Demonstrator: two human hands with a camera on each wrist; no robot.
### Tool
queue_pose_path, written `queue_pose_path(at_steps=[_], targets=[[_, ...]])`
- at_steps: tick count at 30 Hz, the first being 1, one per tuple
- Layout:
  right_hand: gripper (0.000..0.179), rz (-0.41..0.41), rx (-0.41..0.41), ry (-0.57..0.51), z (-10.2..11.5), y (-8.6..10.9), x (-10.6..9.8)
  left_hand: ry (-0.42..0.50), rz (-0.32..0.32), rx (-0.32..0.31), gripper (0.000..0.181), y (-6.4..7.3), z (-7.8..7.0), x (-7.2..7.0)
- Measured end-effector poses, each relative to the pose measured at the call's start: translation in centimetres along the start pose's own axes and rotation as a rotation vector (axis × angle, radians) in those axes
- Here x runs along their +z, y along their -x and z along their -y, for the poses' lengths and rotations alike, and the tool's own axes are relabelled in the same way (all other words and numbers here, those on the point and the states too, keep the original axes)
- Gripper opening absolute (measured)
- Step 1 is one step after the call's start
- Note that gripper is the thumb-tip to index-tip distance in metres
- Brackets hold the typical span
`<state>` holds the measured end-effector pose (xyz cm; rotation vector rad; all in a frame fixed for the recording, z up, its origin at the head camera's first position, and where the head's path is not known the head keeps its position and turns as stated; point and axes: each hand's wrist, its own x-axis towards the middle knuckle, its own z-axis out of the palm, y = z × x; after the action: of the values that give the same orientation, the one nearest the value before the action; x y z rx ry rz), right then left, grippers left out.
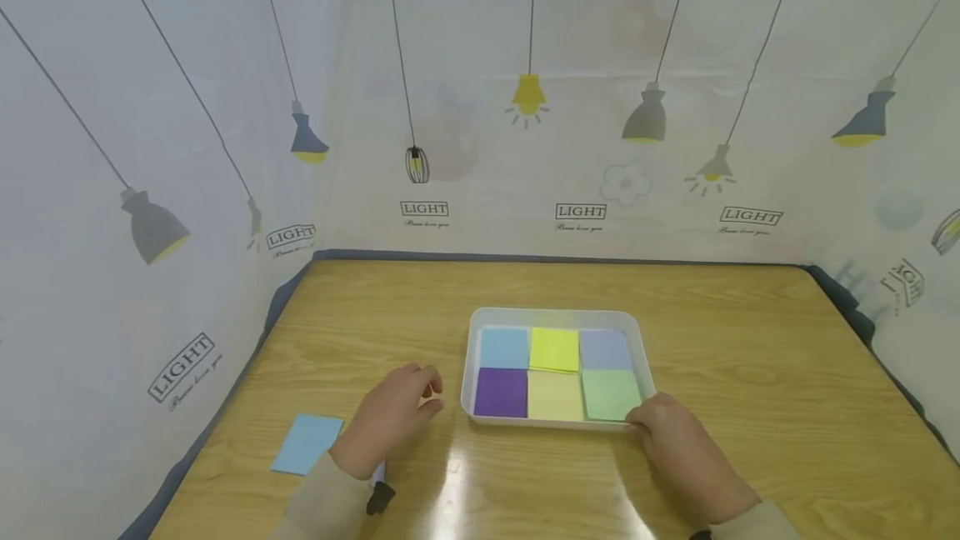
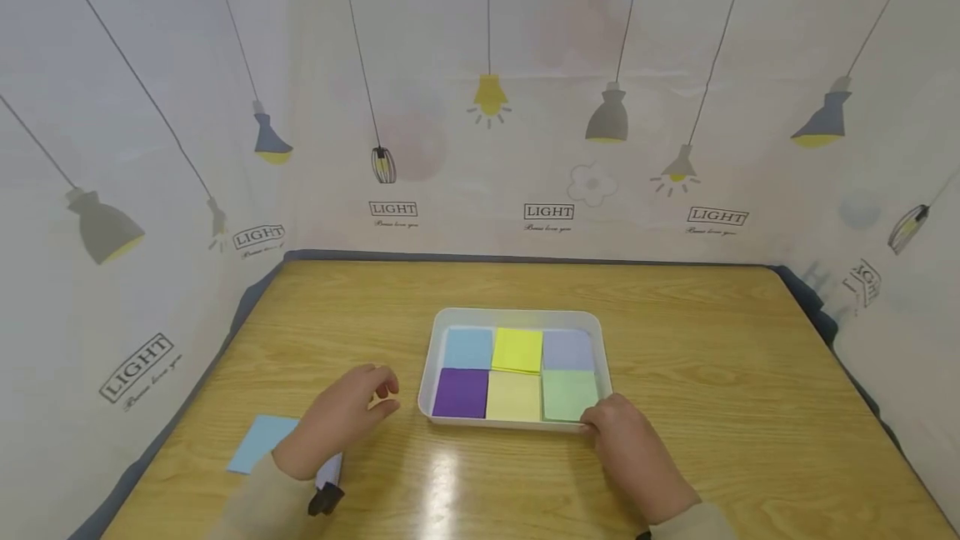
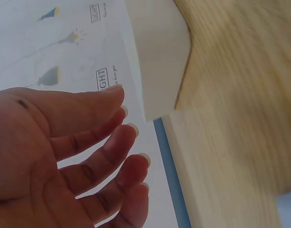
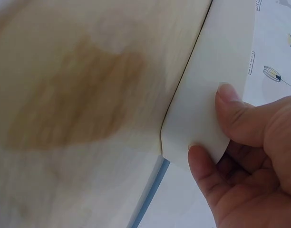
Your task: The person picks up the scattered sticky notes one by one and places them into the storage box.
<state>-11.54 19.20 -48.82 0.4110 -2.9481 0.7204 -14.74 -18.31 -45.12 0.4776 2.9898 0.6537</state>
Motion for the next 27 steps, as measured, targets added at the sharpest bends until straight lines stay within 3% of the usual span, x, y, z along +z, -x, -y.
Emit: queue_pose_path(at_steps=[7, 15, 27], targets=[[0.014, -0.001, 0.005, -0.007, 0.0, 0.1, -0.3, 0.007, 0.009, -0.05, 0.015, 1.6, 1.3, -0.3], [0.013, 0.005, 0.02, 0.002, -0.1, 0.0, -0.4, 0.001, -0.006, -0.074, 0.017, 2.5, 2.7, -0.5], [0.012, 0.016, 0.015, 0.005, -0.1, 0.0, 0.0, -0.043, 0.106, -0.183, 0.03, 4.1, 5.6, -0.1]])
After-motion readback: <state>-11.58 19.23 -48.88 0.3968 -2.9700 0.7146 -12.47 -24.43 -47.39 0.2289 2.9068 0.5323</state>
